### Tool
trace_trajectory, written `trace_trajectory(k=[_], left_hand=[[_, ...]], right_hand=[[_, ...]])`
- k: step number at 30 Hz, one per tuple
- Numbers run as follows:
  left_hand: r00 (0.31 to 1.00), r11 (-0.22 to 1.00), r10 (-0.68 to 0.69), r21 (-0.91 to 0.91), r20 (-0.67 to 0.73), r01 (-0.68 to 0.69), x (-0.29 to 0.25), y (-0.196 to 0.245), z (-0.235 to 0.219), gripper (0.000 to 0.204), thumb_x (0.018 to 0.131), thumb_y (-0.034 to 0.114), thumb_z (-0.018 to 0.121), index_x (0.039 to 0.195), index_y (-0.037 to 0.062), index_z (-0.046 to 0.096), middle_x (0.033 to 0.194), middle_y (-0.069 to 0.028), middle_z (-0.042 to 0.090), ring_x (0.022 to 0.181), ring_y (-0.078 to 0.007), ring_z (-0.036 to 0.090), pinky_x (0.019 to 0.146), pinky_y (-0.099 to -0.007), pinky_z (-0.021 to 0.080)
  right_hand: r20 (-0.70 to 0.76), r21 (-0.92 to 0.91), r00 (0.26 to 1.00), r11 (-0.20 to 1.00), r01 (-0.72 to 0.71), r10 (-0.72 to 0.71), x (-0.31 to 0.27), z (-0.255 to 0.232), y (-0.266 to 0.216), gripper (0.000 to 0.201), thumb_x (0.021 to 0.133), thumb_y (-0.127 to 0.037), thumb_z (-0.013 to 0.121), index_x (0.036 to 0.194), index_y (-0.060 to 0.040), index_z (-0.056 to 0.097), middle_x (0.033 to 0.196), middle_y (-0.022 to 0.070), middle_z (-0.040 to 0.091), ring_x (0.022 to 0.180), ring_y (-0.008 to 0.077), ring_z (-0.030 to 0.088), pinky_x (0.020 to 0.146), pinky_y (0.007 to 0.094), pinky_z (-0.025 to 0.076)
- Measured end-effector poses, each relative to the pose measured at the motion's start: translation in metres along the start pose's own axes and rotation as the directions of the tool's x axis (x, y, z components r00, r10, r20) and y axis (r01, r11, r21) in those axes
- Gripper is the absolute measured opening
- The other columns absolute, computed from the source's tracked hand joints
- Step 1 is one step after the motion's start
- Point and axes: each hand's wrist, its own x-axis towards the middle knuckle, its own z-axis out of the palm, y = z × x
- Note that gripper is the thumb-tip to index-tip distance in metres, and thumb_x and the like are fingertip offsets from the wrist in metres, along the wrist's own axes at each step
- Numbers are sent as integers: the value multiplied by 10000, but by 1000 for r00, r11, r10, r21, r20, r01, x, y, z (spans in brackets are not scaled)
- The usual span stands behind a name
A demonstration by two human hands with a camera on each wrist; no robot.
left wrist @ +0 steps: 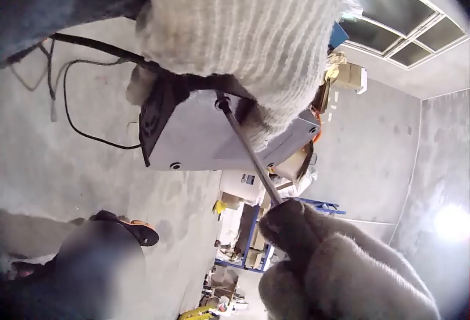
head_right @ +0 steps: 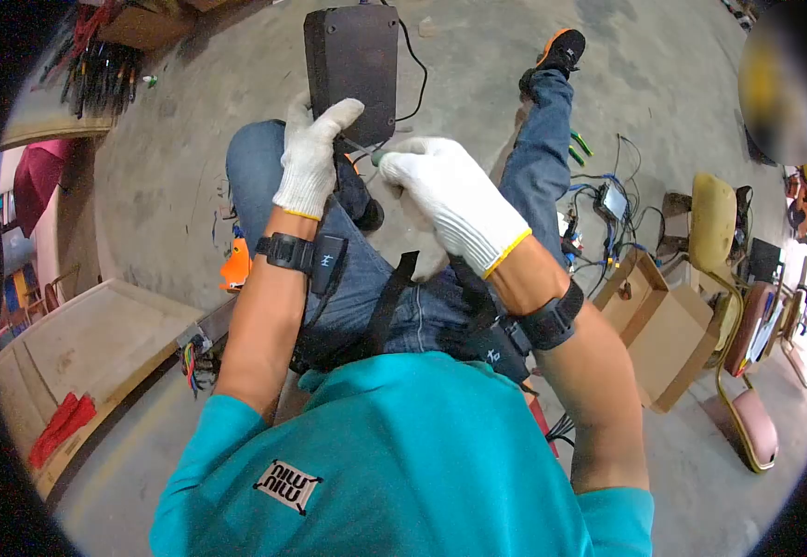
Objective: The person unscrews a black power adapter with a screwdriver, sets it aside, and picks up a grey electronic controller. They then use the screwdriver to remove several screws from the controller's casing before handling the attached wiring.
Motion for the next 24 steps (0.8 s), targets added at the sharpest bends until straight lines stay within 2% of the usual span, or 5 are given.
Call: trace_trajectory(k=[5,7,11,22,24], left_hand=[[999,999,-25,23,33,24,0,9,5,672,783,71,826,1324,-97,464,1185,-217,637,982,-284,692,837,-391,617],[998,998,-56,-19,31,56,-10,16,10,668,789,69,822,1325,-98,460,1192,-223,633,988,-294,692,817,-397,625],[999,998,-23,-55,49,26,-8,11,12,665,795,78,823,1322,-104,462,1187,-224,635,991,-296,692,803,-402,630],[997,998,-61,-6,56,61,0,4,3,728,776,85,838,1364,-101,450,1202,-219,640,1006,-288,693,837,-398,621],[998,999,-52,16,25,52,-2,0,2,738,771,87,842,1368,-97,449,1202,-216,640,1004,-290,692,843,-394,617]], right_hand=[[-90,-354,924,879,320,-373,-2,1,14,240,895,-228,619,973,-2,649,739,47,597,594,159,571,547,326,498],[140,-892,542,132,432,-829,-10,4,16,255,897,-216,643,1068,-29,612,861,112,638,695,227,677,561,378,549],[311,-950,707,-207,233,-635,-31,18,7,484,837,-132,641,1296,-13,544,941,108,579,797,253,663,606,372,562],[295,-941,666,-88,327,-685,-19,23,14,275,901,-161,606,1120,5,597,783,150,628,688,316,703,559,434,567],[94,-885,782,308,349,-616,-9,22,13,321,908,-196,601,1152,10,630,829,203,683,787,362,721,683,458,576]])
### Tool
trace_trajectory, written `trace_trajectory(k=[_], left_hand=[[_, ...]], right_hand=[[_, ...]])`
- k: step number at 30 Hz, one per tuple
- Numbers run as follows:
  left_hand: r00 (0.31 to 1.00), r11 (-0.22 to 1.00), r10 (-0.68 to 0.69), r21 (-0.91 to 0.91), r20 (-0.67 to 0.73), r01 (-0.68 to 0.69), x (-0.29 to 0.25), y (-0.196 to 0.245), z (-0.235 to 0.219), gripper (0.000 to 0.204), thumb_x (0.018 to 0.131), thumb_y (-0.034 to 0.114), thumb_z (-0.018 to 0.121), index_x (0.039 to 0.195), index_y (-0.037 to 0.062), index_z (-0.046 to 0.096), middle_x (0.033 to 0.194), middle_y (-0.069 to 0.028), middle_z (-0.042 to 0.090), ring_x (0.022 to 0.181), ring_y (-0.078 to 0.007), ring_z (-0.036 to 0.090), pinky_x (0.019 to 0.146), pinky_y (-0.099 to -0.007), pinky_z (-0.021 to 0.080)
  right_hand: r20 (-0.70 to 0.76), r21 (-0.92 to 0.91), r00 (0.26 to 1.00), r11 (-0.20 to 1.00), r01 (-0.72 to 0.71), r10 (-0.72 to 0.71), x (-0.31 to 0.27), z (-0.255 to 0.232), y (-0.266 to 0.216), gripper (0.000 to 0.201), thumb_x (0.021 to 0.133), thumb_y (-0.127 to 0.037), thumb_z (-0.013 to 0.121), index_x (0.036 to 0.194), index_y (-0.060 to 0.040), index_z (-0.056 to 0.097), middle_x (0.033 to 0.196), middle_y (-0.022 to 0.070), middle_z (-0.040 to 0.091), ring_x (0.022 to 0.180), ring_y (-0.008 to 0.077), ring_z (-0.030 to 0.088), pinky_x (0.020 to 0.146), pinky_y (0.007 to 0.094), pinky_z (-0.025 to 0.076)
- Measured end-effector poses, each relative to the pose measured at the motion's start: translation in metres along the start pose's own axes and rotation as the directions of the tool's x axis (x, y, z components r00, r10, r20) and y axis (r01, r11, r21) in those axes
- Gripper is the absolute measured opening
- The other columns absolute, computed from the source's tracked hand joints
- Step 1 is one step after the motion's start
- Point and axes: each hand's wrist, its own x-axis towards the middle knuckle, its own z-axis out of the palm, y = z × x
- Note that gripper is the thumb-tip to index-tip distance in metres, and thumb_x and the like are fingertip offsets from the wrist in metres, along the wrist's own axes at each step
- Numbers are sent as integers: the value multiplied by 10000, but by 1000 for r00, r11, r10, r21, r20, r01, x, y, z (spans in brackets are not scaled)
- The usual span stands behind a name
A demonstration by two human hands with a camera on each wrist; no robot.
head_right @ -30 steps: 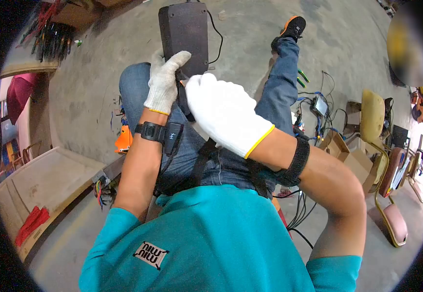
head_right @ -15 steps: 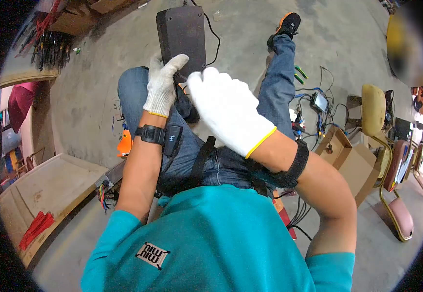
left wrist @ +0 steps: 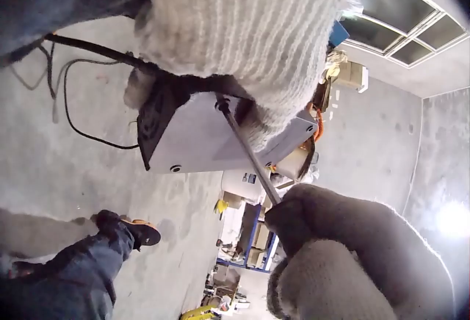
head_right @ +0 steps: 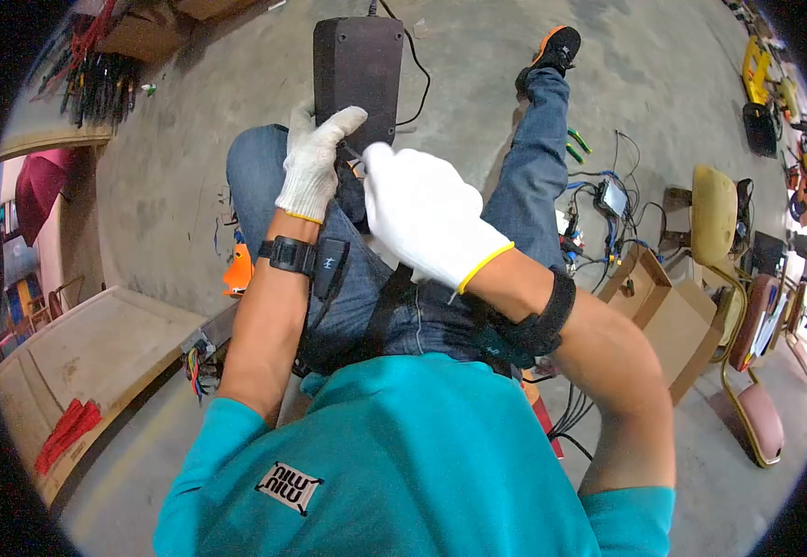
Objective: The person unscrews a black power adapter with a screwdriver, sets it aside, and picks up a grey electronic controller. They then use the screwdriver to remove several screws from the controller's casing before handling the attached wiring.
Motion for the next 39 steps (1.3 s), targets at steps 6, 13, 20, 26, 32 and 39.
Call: trace_trajectory(k=[6,13,20,26,32,39], left_hand=[[999,994,19,106,-45,-14,0,-1,2,743,759,91,852,1363,-93,459,1201,-214,639,994,-292,690,842,-389,608],[999,999,3,43,-35,-2,0,-3,5,721,768,101,854,1345,-94,469,1195,-220,643,983,-289,690,836,-392,613],[999,999,-37,-10,-21,37,2,0,3,742,763,98,855,1352,-100,451,1182,-221,646,979,-295,690,842,-393,615],[998,998,-63,2,2,63,-9,7,8,701,744,85,846,1319,-100,490,1148,-217,659,961,-285,697,817,-384,605],[998,997,-23,74,-52,27,0,-5,4,690,744,89,852,1314,-80,501,1153,-218,661,950,-291,703,805,-395,609],[999,997,-8,77,-40,11,-5,-2,5,691,744,100,860,1310,-80,507,1139,-215,669,956,-290,704,800,-402,612]], right_hand=[[198,431,946,844,-320,257,5,-2,19,343,914,-234,604,1157,-5,680,1002,238,716,920,382,701,815,438,544],[7,-304,991,944,131,-135,-6,-16,-1,245,897,-151,619,1126,-75,580,886,164,605,780,347,694,647,445,557],[-11,-217,993,969,116,-121,-7,-5,-5,253,887,-143,611,1129,-78,577,837,163,608,736,361,685,612,458,542],[113,12,984,990,-138,136,0,-8,-4,273,982,-235,560,1187,-72,639,975,202,719,904,402,704,778,493,553],[125,171,966,954,-247,228,4,-6,5,339,991,-283,533,1178,-45,686,1075,207,722,1003,402,692,864,466,547],[109,159,977,967,-198,182,4,-12,7,335,973,-308,513,1072,-28,667,982,238,714,969,448,680,867,529,535]])
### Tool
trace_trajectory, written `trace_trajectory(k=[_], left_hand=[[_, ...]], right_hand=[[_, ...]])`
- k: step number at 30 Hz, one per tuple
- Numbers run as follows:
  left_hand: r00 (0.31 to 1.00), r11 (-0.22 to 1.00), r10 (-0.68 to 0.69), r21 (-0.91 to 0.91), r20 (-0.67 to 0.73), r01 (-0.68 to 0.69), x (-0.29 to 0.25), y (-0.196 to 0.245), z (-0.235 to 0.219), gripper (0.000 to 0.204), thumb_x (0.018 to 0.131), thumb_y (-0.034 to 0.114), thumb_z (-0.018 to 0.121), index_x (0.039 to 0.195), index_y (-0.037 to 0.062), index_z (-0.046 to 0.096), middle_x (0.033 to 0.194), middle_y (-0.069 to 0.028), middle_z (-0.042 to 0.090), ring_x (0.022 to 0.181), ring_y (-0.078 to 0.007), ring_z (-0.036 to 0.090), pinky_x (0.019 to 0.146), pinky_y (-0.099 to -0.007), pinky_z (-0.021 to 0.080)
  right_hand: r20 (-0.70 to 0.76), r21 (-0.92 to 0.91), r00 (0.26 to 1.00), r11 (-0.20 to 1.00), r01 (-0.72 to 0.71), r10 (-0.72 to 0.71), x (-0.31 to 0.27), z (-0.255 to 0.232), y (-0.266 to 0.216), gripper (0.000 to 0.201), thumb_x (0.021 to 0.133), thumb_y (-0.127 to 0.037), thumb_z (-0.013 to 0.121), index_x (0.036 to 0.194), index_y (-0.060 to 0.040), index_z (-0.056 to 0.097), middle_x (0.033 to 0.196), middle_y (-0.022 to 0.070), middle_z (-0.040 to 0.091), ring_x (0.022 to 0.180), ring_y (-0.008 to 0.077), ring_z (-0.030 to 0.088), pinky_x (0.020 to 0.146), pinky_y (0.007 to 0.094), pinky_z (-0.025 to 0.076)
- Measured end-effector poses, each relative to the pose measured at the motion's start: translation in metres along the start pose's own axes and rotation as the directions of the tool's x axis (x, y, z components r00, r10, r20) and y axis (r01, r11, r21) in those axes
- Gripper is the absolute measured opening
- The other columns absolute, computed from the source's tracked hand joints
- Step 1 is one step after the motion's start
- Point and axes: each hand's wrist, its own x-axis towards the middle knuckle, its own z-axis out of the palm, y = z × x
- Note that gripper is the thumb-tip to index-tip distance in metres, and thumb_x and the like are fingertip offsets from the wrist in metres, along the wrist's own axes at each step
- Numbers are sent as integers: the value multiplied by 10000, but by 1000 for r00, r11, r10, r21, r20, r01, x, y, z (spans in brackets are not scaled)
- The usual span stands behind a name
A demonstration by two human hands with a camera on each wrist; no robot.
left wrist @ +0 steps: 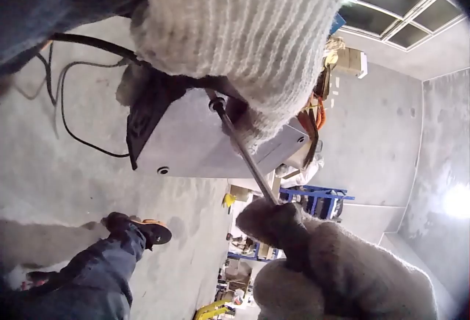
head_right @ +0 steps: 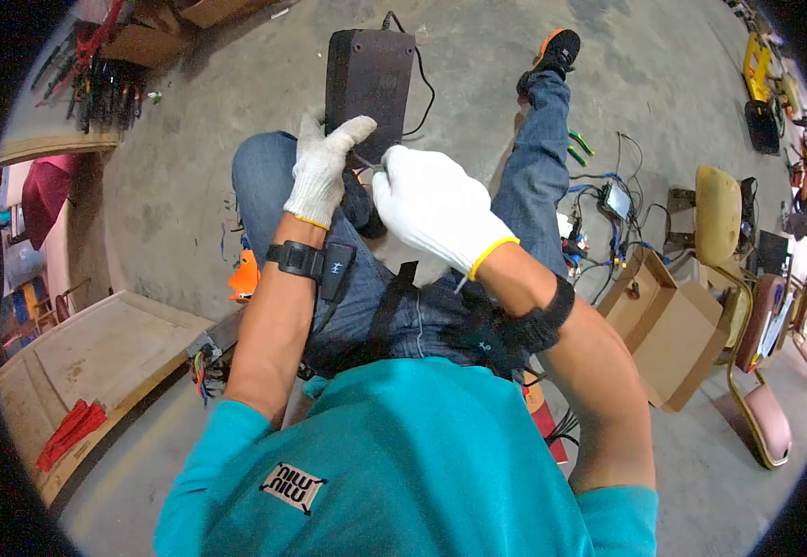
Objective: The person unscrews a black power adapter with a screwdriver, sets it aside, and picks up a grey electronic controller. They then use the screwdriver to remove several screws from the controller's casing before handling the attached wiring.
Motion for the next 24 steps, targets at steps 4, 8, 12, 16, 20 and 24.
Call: trace_trajectory(k=[4,8,12,16,20,24], left_hand=[[1000,999,-23,-28,-14,23,11,-13,-11,583,819,113,809,1302,-61,533,1123,-206,683,975,-300,707,817,-416,612],[969,787,-109,-576,222,220,21,-4,-21,386,960,162,675,1276,-35,572,1195,-199,689,1049,-352,707,877,-476,616],[977,740,-80,-645,196,190,7,24,-28,435,989,220,629,1351,-8,544,1270,-222,669,1108,-420,688,891,-649,594],[979,737,-57,-654,194,173,-18,60,-28,454,978,227,641,1346,-21,542,1275,-218,670,1109,-418,689,914,-617,601],[987,892,147,-441,72,-100,-30,76,-19,496,949,215,693,1342,-40,530,1248,-187,679,1081,-363,701,926,-498,612],[942,933,335,-135,-8,-333,-67,107,16,586,860,149,816,1308,-45,493,1180,-144,644,1014,-209,662,911,-333,559]], right_hand=[[-62,127,941,933,337,-332,-26,-43,19,306,996,-254,526,1139,-18,658,877,208,696,796,375,704,743,467,558],[56,869,989,481,-116,138,-36,-76,41,381,1003,-153,536,1325,45,573,970,36,655,882,110,646,779,292,539],[43,891,980,437,-125,193,-38,-54,64,370,941,-161,683,1250,23,596,989,43,652,789,108,612,710,255,495],[34,891,972,434,-136,234,-29,-41,59,336,939,-217,716,1173,10,635,904,12,648,724,96,589,669,254,473],[-142,693,987,720,45,75,2,-38,32,406,969,-328,697,1147,36,662,867,60,687,748,98,637,688,257,491],[-308,524,951,841,136,38,15,-59,-12,641,896,-472,753,1254,38,605,950,145,723,877,199,702,794,323,541]])
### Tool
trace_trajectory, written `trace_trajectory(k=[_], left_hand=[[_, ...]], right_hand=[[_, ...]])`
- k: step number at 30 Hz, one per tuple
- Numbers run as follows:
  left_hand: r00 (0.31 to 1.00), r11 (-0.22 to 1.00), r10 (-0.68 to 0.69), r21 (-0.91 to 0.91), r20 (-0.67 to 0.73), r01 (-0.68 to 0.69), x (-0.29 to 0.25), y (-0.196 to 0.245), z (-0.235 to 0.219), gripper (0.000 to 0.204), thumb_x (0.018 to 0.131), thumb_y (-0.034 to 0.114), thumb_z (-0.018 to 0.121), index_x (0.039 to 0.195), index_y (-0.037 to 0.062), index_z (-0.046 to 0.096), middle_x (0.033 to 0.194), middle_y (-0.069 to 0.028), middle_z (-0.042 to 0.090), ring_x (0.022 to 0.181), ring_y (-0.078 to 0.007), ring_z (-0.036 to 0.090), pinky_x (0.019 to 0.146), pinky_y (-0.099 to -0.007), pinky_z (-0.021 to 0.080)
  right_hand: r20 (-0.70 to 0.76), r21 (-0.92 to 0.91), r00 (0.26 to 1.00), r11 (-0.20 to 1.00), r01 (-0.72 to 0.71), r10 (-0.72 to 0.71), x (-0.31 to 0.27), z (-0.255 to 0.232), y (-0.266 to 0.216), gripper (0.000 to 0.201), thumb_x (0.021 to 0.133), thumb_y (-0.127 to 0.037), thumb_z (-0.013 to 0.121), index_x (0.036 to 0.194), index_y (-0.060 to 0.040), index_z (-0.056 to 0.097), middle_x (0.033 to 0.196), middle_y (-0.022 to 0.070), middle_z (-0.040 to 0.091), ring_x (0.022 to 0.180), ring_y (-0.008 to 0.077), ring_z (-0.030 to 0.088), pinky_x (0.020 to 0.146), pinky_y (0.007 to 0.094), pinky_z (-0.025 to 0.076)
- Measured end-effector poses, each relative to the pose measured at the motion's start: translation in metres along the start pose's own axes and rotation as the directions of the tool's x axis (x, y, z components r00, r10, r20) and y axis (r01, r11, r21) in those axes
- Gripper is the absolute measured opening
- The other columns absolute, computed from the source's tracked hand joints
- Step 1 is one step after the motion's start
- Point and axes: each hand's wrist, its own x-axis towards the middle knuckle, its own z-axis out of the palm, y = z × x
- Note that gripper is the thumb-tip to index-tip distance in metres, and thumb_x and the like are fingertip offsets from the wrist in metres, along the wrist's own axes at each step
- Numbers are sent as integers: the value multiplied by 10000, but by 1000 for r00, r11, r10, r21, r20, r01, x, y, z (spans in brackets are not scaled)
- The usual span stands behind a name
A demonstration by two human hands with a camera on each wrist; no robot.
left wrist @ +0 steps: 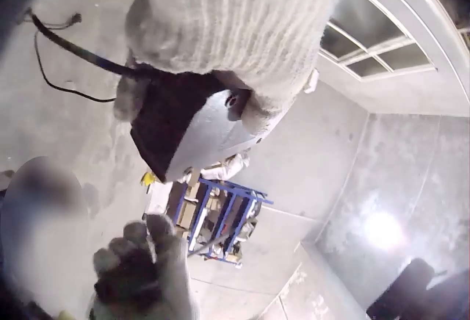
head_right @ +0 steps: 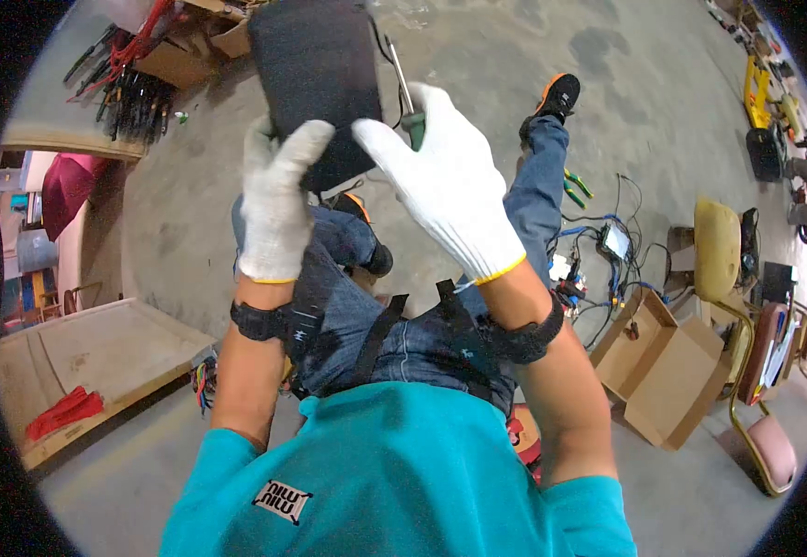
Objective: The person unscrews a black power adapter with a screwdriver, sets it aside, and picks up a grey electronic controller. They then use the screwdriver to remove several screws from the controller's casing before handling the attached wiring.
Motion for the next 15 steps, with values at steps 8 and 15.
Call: trace_trajectory(k=[8,15], left_hand=[[961,925,276,280,-24,-258,-19,-24,55,740,741,34,853,1357,-23,447,1207,-179,632,1085,-271,667,920,-384,573],[826,499,529,716,195,-488,-14,-31,54,805,661,129,843,1378,11,497,1261,-219,594,1191,-435,558,1021,-510,476]], right_hand=[[-135,-1,989,998,62,-62,9,0,-13,1022,705,-611,869,1383,54,490,1214,204,691,1102,292,697,952,377,551],[-113,205,993,979,-13,37,13,-14,11,785,759,-440,901,1261,71,580,1134,151,714,1010,207,684,888,323,544]])
